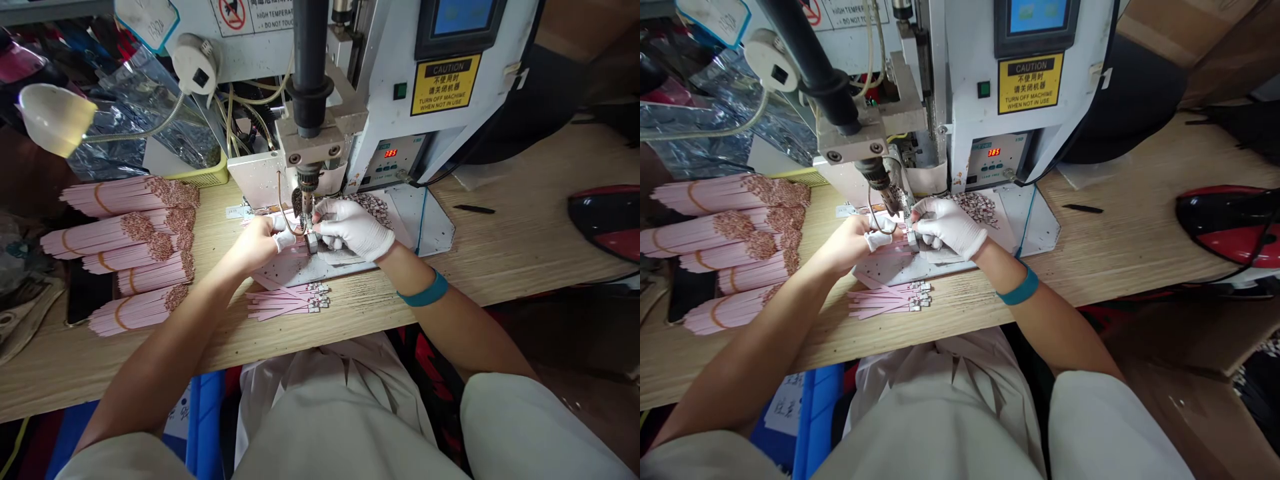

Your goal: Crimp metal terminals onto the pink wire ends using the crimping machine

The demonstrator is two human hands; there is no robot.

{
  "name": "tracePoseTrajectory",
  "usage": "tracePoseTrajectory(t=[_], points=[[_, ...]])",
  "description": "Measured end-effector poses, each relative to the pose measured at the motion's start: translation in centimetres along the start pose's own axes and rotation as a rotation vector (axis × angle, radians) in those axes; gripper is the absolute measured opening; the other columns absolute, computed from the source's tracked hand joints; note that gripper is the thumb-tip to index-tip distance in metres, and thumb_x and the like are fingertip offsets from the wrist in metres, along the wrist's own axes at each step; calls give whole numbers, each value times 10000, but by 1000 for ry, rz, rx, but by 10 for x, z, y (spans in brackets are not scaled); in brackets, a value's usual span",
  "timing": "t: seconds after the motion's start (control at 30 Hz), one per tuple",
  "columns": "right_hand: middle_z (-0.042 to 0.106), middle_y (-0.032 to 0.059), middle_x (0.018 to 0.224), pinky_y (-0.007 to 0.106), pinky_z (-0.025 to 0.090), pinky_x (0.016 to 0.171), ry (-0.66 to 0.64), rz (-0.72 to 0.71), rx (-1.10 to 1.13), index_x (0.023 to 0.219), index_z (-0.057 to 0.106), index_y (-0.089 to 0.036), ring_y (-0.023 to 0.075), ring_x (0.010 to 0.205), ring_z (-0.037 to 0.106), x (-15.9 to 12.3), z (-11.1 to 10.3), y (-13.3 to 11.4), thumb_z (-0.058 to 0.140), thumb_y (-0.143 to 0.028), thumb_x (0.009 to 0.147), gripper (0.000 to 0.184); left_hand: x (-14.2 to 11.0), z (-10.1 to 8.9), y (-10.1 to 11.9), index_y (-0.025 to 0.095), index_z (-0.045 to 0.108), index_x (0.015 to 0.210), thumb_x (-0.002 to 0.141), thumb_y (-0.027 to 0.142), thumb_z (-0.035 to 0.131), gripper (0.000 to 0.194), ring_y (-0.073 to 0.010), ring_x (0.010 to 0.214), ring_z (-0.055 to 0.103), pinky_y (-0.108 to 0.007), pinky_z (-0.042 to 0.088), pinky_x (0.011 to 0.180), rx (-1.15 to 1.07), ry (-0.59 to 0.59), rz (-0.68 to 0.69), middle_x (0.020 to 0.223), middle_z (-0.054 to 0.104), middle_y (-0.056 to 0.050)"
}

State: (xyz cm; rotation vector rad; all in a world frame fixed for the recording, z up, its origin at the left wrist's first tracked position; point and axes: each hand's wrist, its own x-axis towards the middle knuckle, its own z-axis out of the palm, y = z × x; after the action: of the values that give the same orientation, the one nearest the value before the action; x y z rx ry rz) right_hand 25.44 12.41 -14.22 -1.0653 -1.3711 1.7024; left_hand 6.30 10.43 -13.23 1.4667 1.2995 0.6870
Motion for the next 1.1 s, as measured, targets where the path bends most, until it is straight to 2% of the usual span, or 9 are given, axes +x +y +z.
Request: tracePoseTrajectory(t=[0.1,0.3,0.67,0.93,1.1], points=[[492,-54,546,130,321,294,-1,-2,10,757,529,-158,42,392,441,0,0,0,610,-38,745,144,3,-3,-6,128,698,711,664,257,669,141,-82,563,485,-190,370,541,-20,-25,-9,661,634,20],[510,-47,571,132,320,299,-5,4,4,757,522,-157,35,391,433,1,0,0,602,-28,745,153,9,-6,-18,131,722,799,662,279,705,202,-128,701,581,-218,441,648,-104,-67,-6,804,691,-17],[521,-28,640,144,318,303,-41,13,24,790,527,-164,35,412,441,1,-3,1,604,-52,745,143,7,-5,-10,129,709,765,636,332,749,244,-142,734,599,-261,481,733,-144,-83,10,821,689,-37],[519,-26,649,151,333,313,-28,10,28,786,527,-163,37,419,436,1,-3,0,619,-51,733,154,8,-8,-15,133,725,782,659,321,739,225,-126,672,589,-239,464,661,-118,-73,-36,795,695,-32],[493,-41,597,153,316,313,-23,19,31,783,518,-166,39,407,423,1,-1,1,631,-61,738,161,10,-7,-17,132,722,783,652,279,734,197,-133,711,597,-230,463,670,-112,-68,-16,816,699,-33]])
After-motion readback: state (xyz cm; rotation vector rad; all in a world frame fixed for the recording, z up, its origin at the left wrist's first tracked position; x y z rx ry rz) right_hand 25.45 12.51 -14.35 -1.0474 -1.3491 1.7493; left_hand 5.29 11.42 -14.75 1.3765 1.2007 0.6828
